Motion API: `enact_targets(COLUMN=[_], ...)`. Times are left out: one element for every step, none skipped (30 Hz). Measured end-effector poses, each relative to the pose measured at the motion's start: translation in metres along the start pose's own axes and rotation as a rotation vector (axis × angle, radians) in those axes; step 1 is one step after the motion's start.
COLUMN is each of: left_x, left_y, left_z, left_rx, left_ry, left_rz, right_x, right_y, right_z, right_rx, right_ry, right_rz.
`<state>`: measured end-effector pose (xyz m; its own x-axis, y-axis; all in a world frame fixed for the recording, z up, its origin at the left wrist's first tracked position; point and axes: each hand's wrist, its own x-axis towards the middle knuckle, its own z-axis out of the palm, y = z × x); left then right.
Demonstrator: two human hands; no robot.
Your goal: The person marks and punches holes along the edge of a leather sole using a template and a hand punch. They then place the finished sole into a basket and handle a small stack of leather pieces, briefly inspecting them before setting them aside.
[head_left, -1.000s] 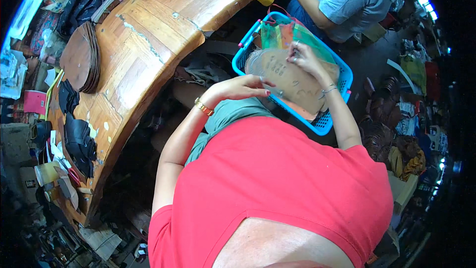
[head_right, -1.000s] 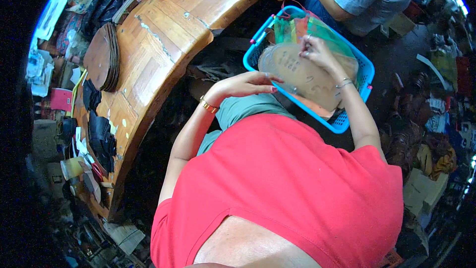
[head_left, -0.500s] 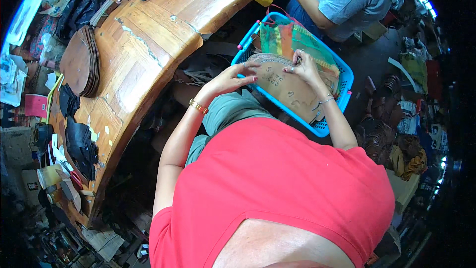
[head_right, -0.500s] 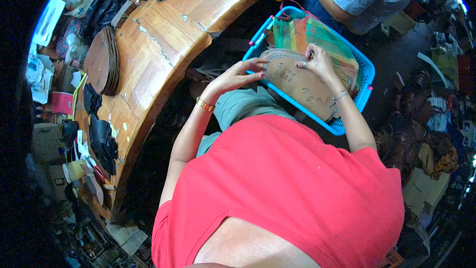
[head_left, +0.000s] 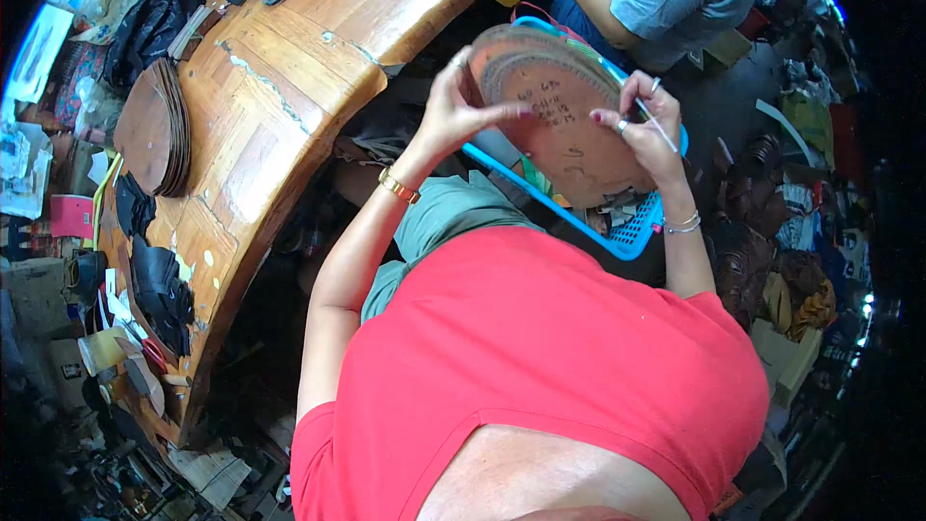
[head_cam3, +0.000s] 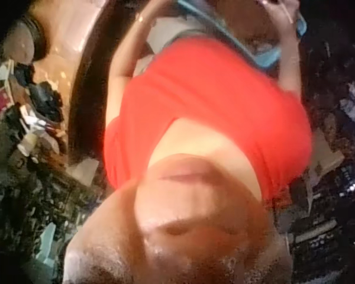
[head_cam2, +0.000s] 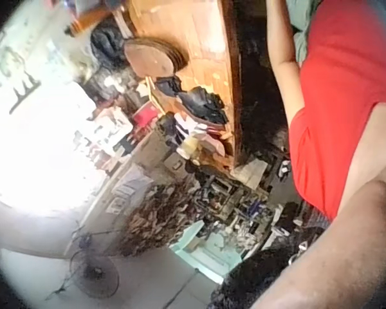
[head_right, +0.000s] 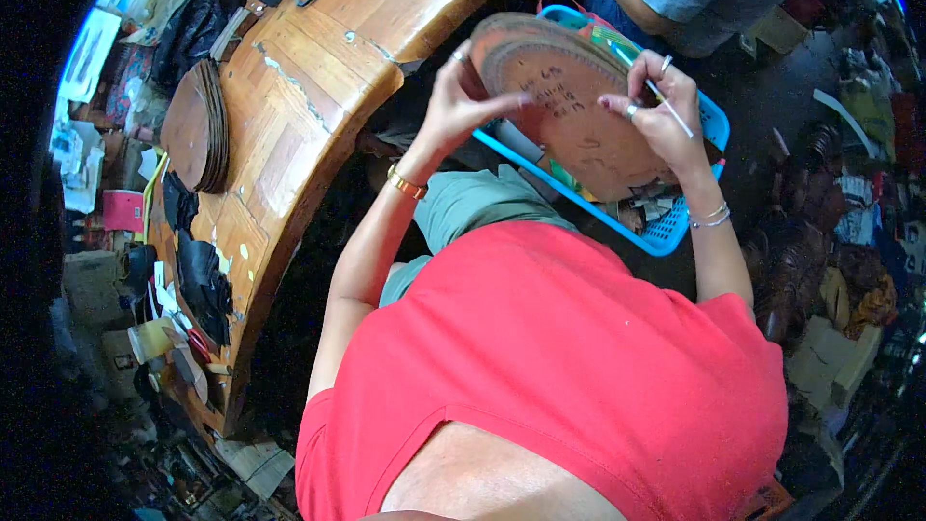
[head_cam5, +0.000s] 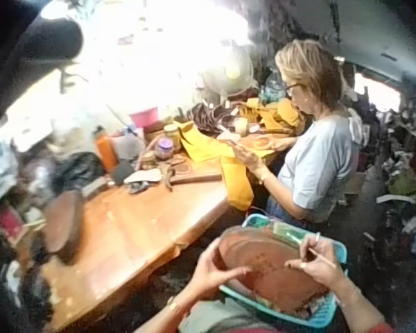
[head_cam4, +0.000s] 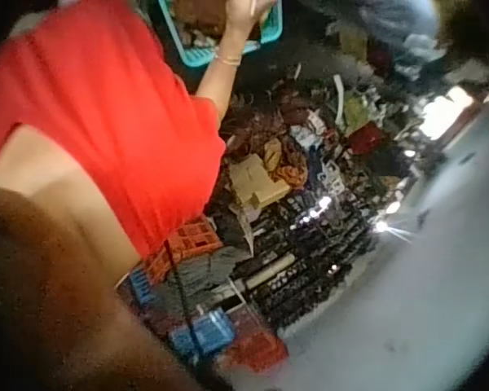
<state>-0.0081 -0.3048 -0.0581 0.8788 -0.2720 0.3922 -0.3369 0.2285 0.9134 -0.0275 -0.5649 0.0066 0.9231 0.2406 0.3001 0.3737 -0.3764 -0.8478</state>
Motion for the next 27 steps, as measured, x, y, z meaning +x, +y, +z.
enact_targets(left_x=[0.006, 0.012, 0.015, 0.016, 0.013, 0.011, 0.007, 0.000, -0.002, -0.002, -0.005, -0.002, -0.002, -0.001, 0.001, 0.002, 0.002, 0.004, 0.004, 0.005, 0.011, 0.014, 0.019, 0.025, 0.029, 0.032, 0.037], left_y=[0.015, 0.036, 0.048, 0.058, 0.072, 0.080, 0.093, 0.109, 0.122, 0.130, 0.132, 0.140, 0.142, 0.143, 0.142, 0.140, 0.136, 0.131, 0.125, 0.122, 0.120, 0.115, 0.108, 0.101, 0.092, 0.084, 0.080], left_z=[0.005, 0.012, 0.012, 0.011, 0.013, 0.009, 0.005, 0.002, 0.000, -0.003, -0.010, -0.012, -0.012, -0.013, -0.008, 0.000, 0.008, 0.012, 0.013, 0.014, 0.016, 0.019, 0.022, 0.025, 0.030, 0.031, 0.037], left_rx=[-0.113, -0.091, -0.015, 0.063, 0.103, 0.214, 0.366, 0.529, 0.503, 0.474, 0.401, 0.364, 0.330, 0.291, 0.228, 0.172, 0.118, 0.121, 0.165, 0.209, 0.229, 0.217, 0.175, 0.131, -0.005, 0.075, 0.049], left_ry=[0.095, 0.150, 0.164, 0.180, 0.212, 0.221, 0.236, 0.256, 0.314, 0.370, 0.405, 0.416, 0.420, 0.422, 0.421, 0.431, 0.441, 0.413, 0.388, 0.362, 0.290, 0.290, 0.304, 0.319, 0.304, 0.289, 0.284], left_rz=[-0.002, 0.064, 0.128, 0.191, 0.246, 0.330, 0.395, 0.457, 0.497, 0.540, 0.540, 0.563, 0.582, 0.602, 0.578, 0.555, 0.532, 0.531, 0.531, 0.530, 0.568, 0.506, 0.467, 0.431, 0.375, 0.284, 0.293], right_x=[0.004, 0.008, 0.014, 0.018, 0.019, 0.026, 0.031, 0.032, 0.029, 0.023, 0.018, 0.010, 0.002, -0.006, -0.015, -0.023, -0.026, -0.027, -0.028, -0.031, -0.031, -0.030, -0.033, -0.034, -0.035, -0.036, -0.038], right_y=[-0.008, -0.010, -0.009, -0.009, -0.014, 0.006, 0.016, 0.025, 0.034, 0.048, 0.061, 0.070, 0.070, 0.069, 0.078, 0.090, 0.091, 0.089, 0.103, 0.123, 0.136, 0.127, 0.114, 0.101, 0.101, 0.104, 0.103], right_z=[-0.001, -0.005, -0.007, -0.009, -0.014, -0.032, -0.047, -0.056, -0.061, -0.063, -0.060, -0.049, -0.031, -0.015, 0.002, 0.011, 0.025, 0.036, 0.029, 0.011, -0.003, -0.011, -0.025, -0.036, -0.050, -0.067, -0.076], right_rx=[-0.018, -0.040, -0.058, -0.075, 0.275, 0.456, 0.460, 0.473, 0.505, 0.536, 0.565, 0.586, 0.649, 0.791, 0.830, 0.961, 0.956, 0.947, 1.046, 1.145, 1.239, 1.168, 1.096, 1.021, 0.909, 0.797, 0.685], right_ry=[0.024, 0.079, 0.128, 0.176, 0.181, 0.169, 0.259, 0.343, 0.378, 0.416, 0.455, 0.373, 0.299, 0.138, 0.082, 0.033, 0.131, 0.236, 0.200, 0.165, 0.135, 0.195, 0.255, 0.310, 0.344, 0.376, 0.408], right_rz=[-0.089, -0.185, -0.286, -0.386, -0.176, -0.232, -0.259, -0.288, -0.212, -0.137, -0.062, 0.003, 0.097, 0.103, 0.130, 0.269, 0.353, 0.436, 0.399, 0.362, 0.323, 0.265, 0.207, 0.145, 0.161, 0.174, 0.186])
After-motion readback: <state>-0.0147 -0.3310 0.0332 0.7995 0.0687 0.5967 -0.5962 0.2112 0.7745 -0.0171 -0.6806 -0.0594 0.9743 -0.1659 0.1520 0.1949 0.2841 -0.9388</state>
